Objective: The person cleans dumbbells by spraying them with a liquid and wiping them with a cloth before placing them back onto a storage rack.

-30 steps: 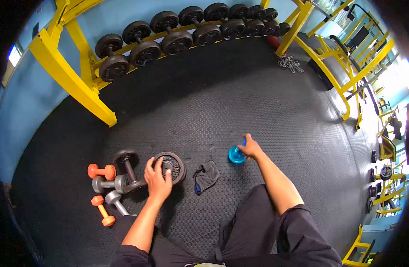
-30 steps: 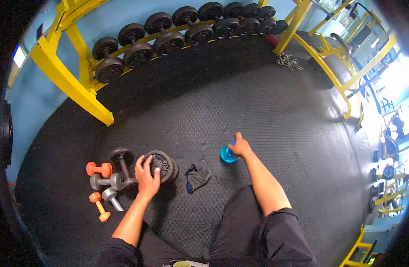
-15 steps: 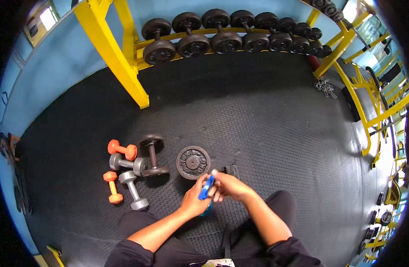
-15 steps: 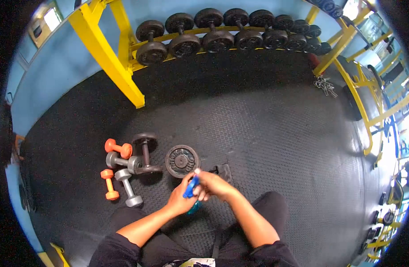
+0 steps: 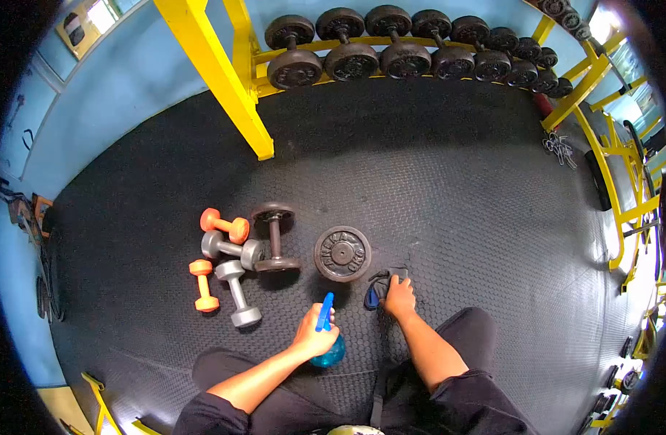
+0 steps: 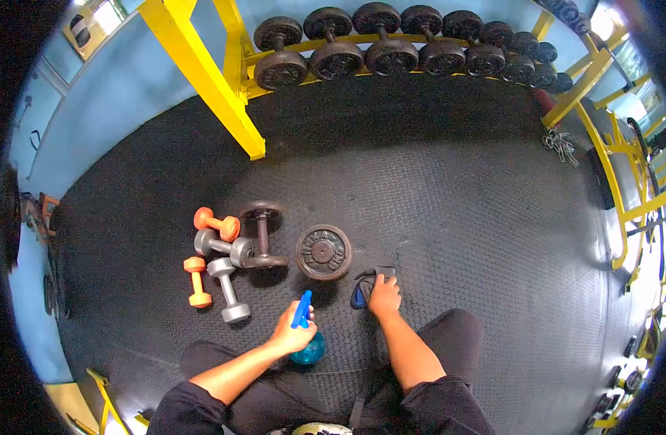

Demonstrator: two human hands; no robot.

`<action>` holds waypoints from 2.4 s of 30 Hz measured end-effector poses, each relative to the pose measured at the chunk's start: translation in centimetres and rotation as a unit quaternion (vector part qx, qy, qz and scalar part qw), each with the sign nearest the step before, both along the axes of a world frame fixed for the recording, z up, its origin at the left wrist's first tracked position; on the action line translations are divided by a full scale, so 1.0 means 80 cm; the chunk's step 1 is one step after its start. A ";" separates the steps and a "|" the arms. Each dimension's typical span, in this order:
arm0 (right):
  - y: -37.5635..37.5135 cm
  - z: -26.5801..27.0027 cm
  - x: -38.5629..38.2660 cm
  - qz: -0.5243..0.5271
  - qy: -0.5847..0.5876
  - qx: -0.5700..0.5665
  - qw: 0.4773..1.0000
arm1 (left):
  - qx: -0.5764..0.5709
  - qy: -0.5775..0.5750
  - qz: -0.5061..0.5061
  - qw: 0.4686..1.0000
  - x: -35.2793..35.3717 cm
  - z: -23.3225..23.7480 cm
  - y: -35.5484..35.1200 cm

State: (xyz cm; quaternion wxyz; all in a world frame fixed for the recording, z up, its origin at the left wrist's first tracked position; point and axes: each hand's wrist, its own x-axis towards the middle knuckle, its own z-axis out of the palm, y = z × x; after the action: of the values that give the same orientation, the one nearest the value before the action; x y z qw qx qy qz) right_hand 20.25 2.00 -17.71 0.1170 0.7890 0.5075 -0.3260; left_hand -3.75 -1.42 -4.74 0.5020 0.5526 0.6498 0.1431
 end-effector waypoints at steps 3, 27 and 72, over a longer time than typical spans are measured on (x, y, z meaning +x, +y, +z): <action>0.005 0.008 0.000 -0.038 0.005 0.010 0.999 | 0.043 -0.033 0.004 0.999 0.010 0.007 0.007; 0.064 0.228 0.159 -0.369 0.801 0.228 0.413 | 0.227 -0.070 -0.170 0.956 0.223 -0.149 0.082; 0.075 0.246 -0.005 -0.433 0.735 0.146 0.500 | 0.370 -0.199 -0.230 0.878 0.097 0.089 0.074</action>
State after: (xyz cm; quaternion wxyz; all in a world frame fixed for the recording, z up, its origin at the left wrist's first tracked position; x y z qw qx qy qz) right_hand 19.88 7.98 1.99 -0.5714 0.3919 0.0460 -0.7196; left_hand 4.00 4.51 2.36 0.3981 0.7920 0.2902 0.3607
